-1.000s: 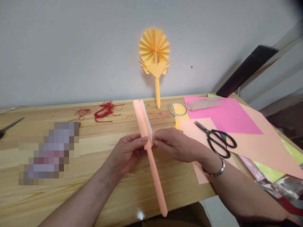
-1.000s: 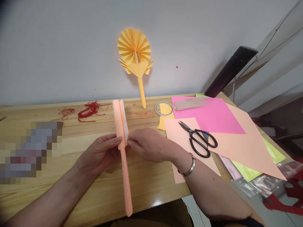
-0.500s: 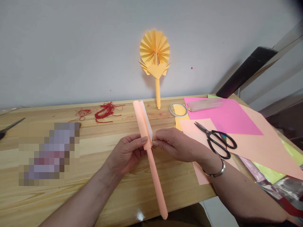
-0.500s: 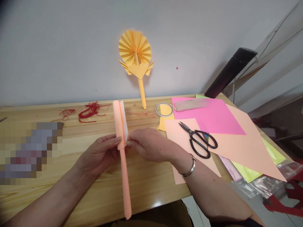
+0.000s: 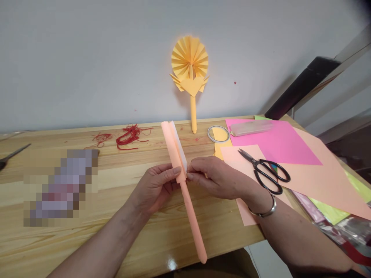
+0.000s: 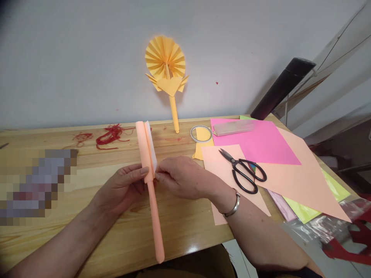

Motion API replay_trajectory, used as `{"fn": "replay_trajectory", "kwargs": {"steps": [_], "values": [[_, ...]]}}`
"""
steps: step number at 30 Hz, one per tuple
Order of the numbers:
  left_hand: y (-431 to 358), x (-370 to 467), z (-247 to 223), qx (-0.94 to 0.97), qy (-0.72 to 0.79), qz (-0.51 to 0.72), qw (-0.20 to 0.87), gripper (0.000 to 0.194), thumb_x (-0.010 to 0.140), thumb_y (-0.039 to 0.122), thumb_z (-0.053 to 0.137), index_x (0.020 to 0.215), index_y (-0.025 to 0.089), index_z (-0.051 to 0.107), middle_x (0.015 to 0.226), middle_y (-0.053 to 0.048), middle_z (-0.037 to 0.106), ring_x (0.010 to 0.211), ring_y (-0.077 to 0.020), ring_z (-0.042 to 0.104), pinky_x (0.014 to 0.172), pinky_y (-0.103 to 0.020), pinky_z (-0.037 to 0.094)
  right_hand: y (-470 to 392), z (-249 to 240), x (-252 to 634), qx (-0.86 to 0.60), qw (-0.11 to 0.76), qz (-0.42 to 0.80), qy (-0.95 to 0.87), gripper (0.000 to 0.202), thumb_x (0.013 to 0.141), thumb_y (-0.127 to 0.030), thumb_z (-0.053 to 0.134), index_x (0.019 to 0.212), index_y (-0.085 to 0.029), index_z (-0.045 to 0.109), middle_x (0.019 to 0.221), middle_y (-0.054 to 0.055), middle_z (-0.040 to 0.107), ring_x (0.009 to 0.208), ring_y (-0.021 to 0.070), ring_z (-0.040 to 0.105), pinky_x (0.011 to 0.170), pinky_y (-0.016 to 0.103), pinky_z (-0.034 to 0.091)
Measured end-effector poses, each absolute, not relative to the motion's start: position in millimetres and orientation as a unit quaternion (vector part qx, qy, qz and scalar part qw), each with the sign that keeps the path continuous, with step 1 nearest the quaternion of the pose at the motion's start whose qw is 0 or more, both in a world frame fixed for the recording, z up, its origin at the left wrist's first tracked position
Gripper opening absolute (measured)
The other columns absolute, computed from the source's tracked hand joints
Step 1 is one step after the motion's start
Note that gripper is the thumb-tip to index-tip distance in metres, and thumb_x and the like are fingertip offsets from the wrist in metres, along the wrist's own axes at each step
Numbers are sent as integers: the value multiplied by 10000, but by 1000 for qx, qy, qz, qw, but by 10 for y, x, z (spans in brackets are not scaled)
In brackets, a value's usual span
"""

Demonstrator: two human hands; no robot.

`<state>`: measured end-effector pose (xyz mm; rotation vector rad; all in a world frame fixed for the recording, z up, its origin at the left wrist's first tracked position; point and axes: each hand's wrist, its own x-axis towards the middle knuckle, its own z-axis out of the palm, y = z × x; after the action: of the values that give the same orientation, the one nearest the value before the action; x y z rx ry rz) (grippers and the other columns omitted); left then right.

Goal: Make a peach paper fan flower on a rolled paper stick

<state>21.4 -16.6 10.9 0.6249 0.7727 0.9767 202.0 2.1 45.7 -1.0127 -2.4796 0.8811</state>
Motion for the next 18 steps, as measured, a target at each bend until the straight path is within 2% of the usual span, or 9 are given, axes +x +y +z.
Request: {"fn": "replay_trajectory", "kwargs": {"steps": [3, 12, 18], "values": [[-166, 219, 105, 290, 355, 447, 768, 106, 750, 144, 639, 730, 89, 727, 663, -54, 695, 627, -105, 606, 615, -177, 497, 14, 457, 2020, -352, 157, 306, -871, 248, 881, -188, 409, 637, -165, 371, 601, -42, 431, 556, 74, 344, 513, 219, 249], [-168, 195, 79, 290, 353, 437, 774, 111, 759, 150, 633, 743, 95, 727, 677, -52, 699, 633, -109, 610, 636, -191, 508, 20, 464, 2023, -343, 154, 323, -868, 228, 878, -175, 403, 651, -165, 385, 625, -36, 452, 578, 77, 369, 527, 224, 257], [-160, 207, 75, 284, 356, 434, 777, 104, 751, 148, 639, 756, 97, 729, 702, -56, 706, 653, -119, 620, 665, -208, 514, 22, 475, 2029, -341, 160, 344, -860, 230, 861, -153, 410, 634, -167, 373, 601, -43, 411, 569, 78, 354, 521, 224, 254]]}}
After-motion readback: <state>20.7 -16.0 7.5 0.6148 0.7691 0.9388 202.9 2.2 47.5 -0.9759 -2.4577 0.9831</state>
